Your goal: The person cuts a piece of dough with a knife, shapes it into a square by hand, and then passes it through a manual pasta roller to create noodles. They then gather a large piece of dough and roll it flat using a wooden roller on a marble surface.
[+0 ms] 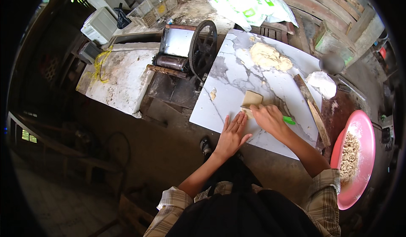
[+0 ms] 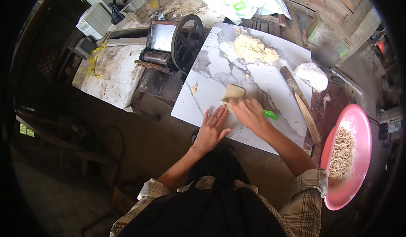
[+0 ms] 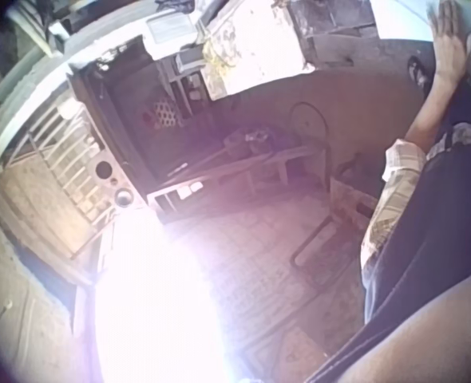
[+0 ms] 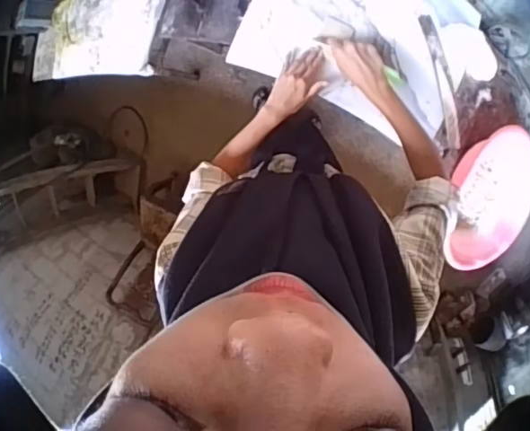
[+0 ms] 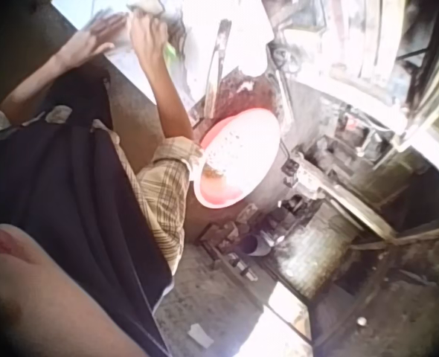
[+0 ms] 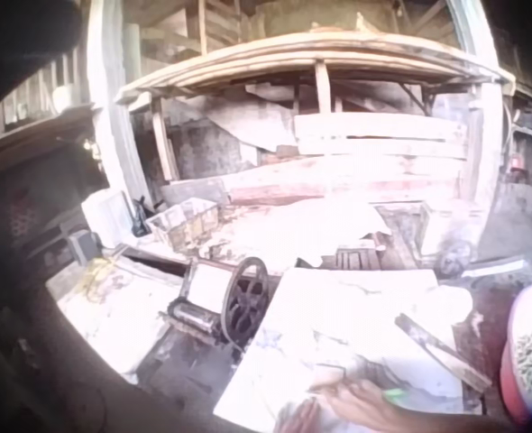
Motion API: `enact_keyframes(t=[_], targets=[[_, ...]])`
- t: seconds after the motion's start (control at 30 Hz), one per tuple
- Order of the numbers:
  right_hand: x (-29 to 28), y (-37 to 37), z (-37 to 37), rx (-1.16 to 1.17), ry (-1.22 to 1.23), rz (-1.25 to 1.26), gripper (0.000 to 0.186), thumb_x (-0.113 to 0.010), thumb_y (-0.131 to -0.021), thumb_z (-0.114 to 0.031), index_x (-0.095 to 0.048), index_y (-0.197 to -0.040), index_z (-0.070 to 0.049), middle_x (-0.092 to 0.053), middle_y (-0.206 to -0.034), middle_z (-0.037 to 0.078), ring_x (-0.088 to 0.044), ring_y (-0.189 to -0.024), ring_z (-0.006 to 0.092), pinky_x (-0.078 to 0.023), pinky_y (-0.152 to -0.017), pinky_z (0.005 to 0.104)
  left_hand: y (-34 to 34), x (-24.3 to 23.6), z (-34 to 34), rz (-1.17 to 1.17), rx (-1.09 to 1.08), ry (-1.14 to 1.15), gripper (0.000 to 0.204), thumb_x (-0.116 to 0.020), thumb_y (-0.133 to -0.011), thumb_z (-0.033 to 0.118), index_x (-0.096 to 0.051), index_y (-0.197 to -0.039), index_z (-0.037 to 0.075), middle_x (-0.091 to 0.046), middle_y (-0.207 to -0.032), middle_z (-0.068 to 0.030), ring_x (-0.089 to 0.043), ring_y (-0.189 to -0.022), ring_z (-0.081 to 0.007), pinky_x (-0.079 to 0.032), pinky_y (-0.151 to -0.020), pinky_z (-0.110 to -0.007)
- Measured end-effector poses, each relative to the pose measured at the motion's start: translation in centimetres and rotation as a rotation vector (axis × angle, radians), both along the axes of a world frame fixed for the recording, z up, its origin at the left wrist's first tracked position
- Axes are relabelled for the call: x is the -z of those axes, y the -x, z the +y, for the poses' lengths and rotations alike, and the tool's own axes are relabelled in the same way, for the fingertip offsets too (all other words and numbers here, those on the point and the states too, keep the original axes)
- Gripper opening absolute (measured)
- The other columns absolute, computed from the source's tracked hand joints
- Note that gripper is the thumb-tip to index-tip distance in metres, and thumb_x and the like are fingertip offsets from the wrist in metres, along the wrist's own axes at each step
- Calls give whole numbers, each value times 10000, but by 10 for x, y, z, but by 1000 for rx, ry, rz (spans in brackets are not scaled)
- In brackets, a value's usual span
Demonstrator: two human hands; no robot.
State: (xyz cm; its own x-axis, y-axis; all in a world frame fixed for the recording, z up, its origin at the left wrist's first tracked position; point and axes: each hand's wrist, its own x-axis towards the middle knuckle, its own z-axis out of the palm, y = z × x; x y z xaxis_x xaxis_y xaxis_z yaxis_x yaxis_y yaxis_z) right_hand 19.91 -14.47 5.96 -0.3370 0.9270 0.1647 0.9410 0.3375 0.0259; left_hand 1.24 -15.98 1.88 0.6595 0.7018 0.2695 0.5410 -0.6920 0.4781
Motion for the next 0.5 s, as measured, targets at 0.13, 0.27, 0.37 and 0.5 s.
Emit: enact_keyframes(t=[0.13,0.27,0.37,0.5], targets=[[1,0,0,4,12,-16,56,-530,-783,-93,-565,-815,-63,-621,-649,123,-640,-554,282,-490,-498,367,0,-1,0,6,-4,7,630,-514,-901,360,-325,-1377,-7,-329,-1442,-149,-289,-1350,-263,-193,-1095,-514],[0,1,-1,6,11,-17,52,-529,-783,-96,-564,-811,-69,-618,-644,120,-639,-550,280,-489,-496,367,0,0,0,3,-6,3,628,-513,-902,358,-326,-1376,-8,-332,-1439,-149,-292,-1349,-263,-186,-1097,-514],[4,-1,-2,5,5,-24,49,-531,-779,-93,-563,-810,-72,-615,-637,116,-635,-538,276,-487,-495,367,-1,0,-1,10,-6,5,626,-513,-903,357,-326,-1376,-9,-333,-1439,-149,-293,-1348,-262,-182,-1098,-513],[7,-6,-5,-14,-26,13,53,-534,-768,-78,-562,-812,-73,-615,-635,112,-633,-534,268,-486,-495,368,0,-2,0,21,-3,0,625,-513,-903,355,-327,-1376,-8,-335,-1439,-147,-295,-1347,-259,-181,-1099,-512]])
